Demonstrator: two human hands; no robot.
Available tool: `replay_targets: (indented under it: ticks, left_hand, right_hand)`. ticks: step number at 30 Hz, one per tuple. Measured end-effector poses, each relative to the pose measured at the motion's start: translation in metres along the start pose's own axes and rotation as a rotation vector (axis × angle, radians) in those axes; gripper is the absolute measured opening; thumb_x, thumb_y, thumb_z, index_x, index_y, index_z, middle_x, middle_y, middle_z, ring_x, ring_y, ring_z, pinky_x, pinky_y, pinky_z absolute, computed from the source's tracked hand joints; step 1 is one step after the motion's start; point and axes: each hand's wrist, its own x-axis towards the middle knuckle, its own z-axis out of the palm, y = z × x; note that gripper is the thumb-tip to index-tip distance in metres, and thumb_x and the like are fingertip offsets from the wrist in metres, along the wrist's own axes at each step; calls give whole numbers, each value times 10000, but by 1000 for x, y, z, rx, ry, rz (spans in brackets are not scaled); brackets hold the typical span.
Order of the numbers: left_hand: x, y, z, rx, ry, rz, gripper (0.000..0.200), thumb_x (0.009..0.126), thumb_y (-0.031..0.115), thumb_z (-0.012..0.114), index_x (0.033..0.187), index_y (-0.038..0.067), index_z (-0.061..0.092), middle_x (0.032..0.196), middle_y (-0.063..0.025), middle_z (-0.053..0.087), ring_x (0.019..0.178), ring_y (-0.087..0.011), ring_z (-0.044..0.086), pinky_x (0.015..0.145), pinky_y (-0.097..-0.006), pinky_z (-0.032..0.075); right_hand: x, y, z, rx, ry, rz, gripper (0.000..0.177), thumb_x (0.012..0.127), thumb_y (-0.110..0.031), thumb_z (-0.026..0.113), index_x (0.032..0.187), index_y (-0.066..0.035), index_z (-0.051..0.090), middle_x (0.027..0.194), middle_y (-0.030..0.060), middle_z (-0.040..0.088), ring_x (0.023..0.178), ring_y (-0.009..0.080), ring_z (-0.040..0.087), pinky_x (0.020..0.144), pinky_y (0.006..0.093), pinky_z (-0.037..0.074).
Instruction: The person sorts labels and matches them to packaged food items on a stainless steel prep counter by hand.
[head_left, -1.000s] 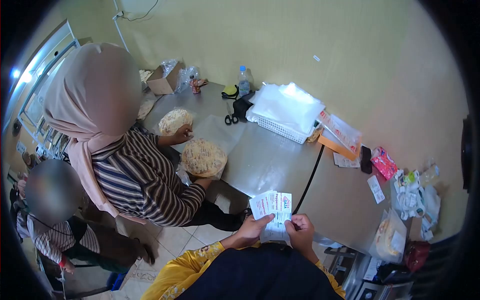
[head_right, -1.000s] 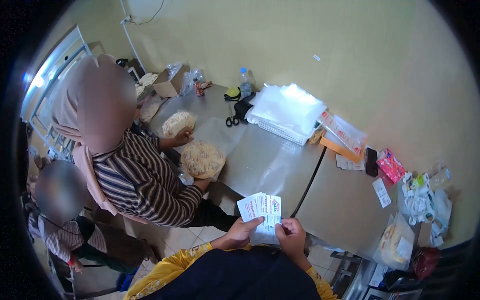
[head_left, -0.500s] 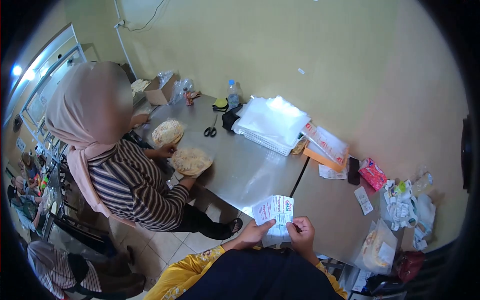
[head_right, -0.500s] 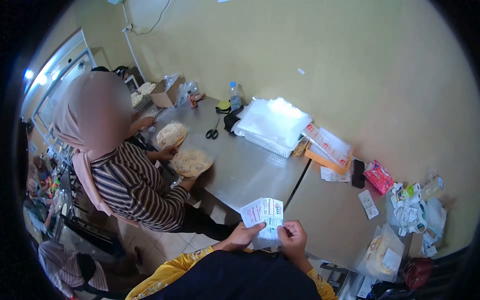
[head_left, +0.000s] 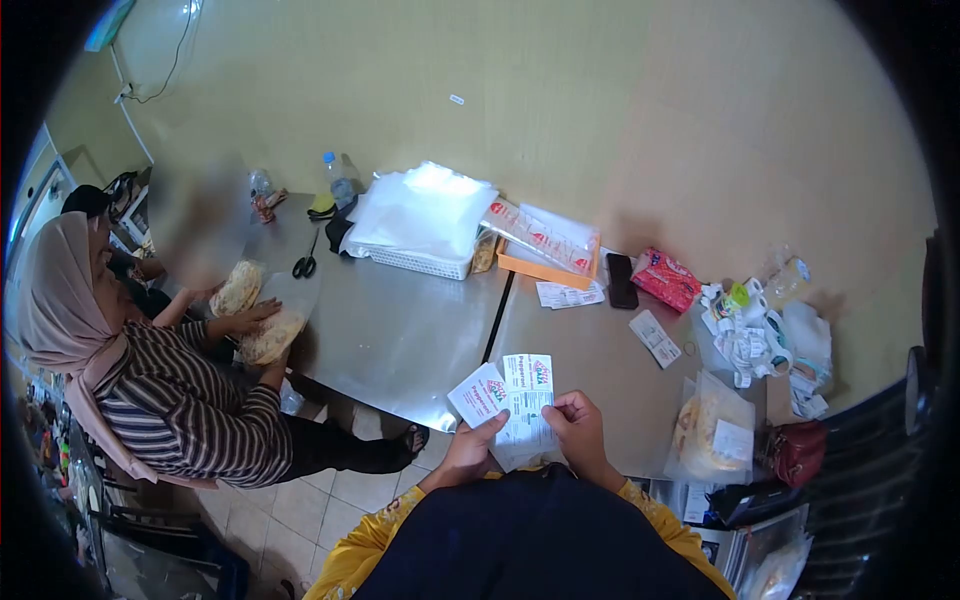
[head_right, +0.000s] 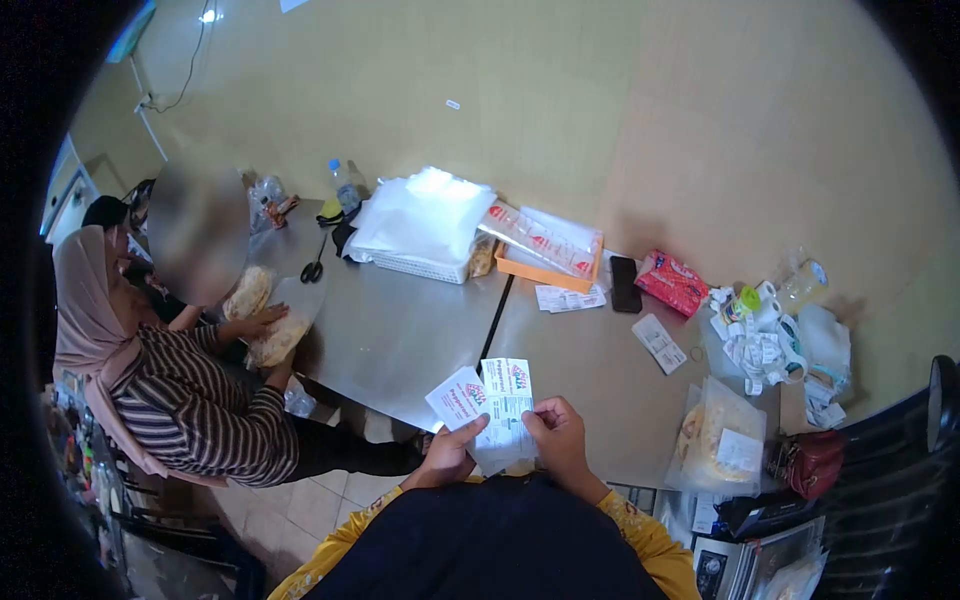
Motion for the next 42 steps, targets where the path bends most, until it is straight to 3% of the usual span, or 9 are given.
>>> replay_targets:
  ticks: [7, 13, 20, 26, 32, 42]
  left_hand:
    - [-5, 6, -17, -23, -70, -74, 373, 860, 76, 535, 1219, 17, 453, 1150, -115, 552, 1071, -261, 527, 929, -415, 399]
    - [-31, 36, -48, 132, -51, 41, 348, 867, 103, 540, 1200, 20, 482, 1127, -96, 562, 1056, -238, 532, 925, -400, 400]
    - [-66, 77, -84, 45, -30, 64, 329, 907, 142, 491, 1207, 7, 480, 1109, -89, 571, 1034, -225, 545, 914, -382, 417]
    - [-88, 97, -115, 55, -45, 67, 381, 934, 214, 438, 1248, -3, 444, 1191, -116, 535, 1074, -233, 530, 940, -371, 401]
    - [-89, 95, -138, 27, -118, -26, 402, 935, 212, 426, 1285, 14, 408, 1205, -110, 524, 1081, -232, 526, 939, -375, 402]
    - [-61, 70, -97, 47, -195, -165, 429, 932, 254, 422, 1303, 41, 393, 1220, -105, 507, 1096, -248, 514, 941, -398, 398]
  right_hand:
    - [-2, 0, 17, -162, -71, 15, 118, 781, -61, 632, 841, -3, 549, 721, 47, 591, 629, 76, 538, 598, 225, 452]
    - [-18, 6, 76, -199, -180, -105, 155, 761, -58, 658, 870, 3, 566, 733, 47, 586, 642, 74, 537, 587, 223, 450]
    - [-34, 20, 138, -294, -267, -293, 170, 762, -47, 662, 915, -5, 603, 789, 48, 545, 649, 88, 548, 576, 224, 443]
    - [-52, 30, 176, -301, -293, -270, 193, 765, -58, 658, 948, -11, 616, 784, 56, 550, 644, 97, 557, 578, 230, 450]
    - [-59, 37, 182, -318, -312, -253, 173, 764, -74, 654, 923, -13, 621, 757, 56, 553, 620, 102, 562, 573, 238, 457]
    - [-49, 35, 119, -368, -279, -209, 157, 788, -89, 638, 910, 9, 629, 810, 59, 614, 693, 90, 576, 638, 234, 473]
